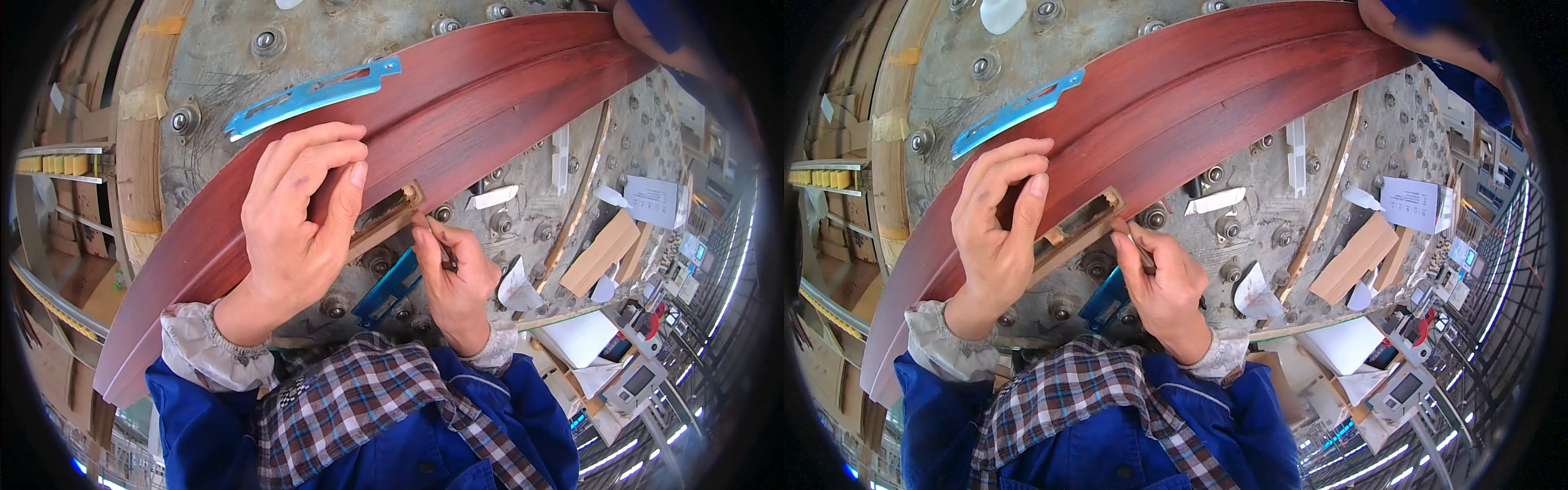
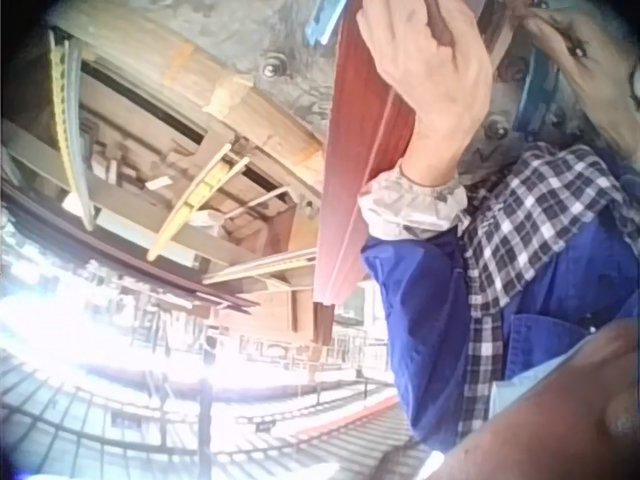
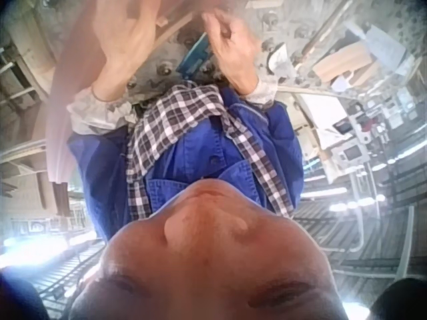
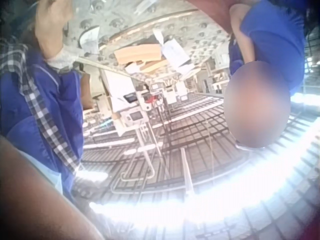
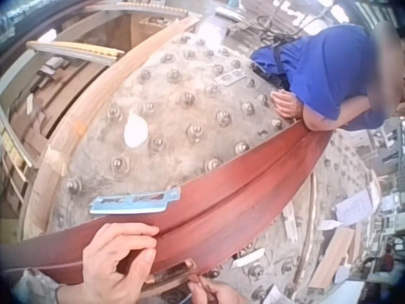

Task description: The person fits a metal bracket into a rectangular cutout on a curved wooden piece. They repeatedly test the fit, adjust the bracket, and use a small tool to scrape or clean the edges of the cutout to ensure proper alignment.

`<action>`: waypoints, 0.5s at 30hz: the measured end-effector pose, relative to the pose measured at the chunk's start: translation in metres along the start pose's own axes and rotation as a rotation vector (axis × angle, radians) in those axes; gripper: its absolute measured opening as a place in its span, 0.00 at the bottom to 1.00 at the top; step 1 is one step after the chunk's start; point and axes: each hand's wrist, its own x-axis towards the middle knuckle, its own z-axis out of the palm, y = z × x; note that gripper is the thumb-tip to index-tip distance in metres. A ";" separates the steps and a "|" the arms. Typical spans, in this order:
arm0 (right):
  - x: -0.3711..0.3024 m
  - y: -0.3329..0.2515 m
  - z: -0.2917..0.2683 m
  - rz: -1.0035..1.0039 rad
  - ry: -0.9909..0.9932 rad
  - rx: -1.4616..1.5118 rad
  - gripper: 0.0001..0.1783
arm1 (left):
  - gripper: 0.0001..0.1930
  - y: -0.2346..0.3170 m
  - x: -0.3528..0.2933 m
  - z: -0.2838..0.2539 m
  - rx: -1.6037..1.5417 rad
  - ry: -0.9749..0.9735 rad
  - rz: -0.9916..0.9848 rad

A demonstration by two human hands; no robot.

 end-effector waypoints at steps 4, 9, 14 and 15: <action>-0.003 0.003 -0.001 -0.057 0.013 -0.031 0.09 | 0.07 0.001 -0.001 -0.001 0.034 -0.015 0.000; 0.002 -0.001 0.002 -0.072 0.029 0.007 0.09 | 0.07 -0.001 -0.001 0.000 0.009 0.001 0.008; -0.005 0.006 0.000 -0.056 0.028 -0.025 0.09 | 0.06 0.001 -0.002 0.000 0.016 -0.010 -0.017; 0.000 0.000 0.000 -0.053 0.018 -0.036 0.09 | 0.06 0.000 -0.001 0.001 0.015 -0.008 -0.010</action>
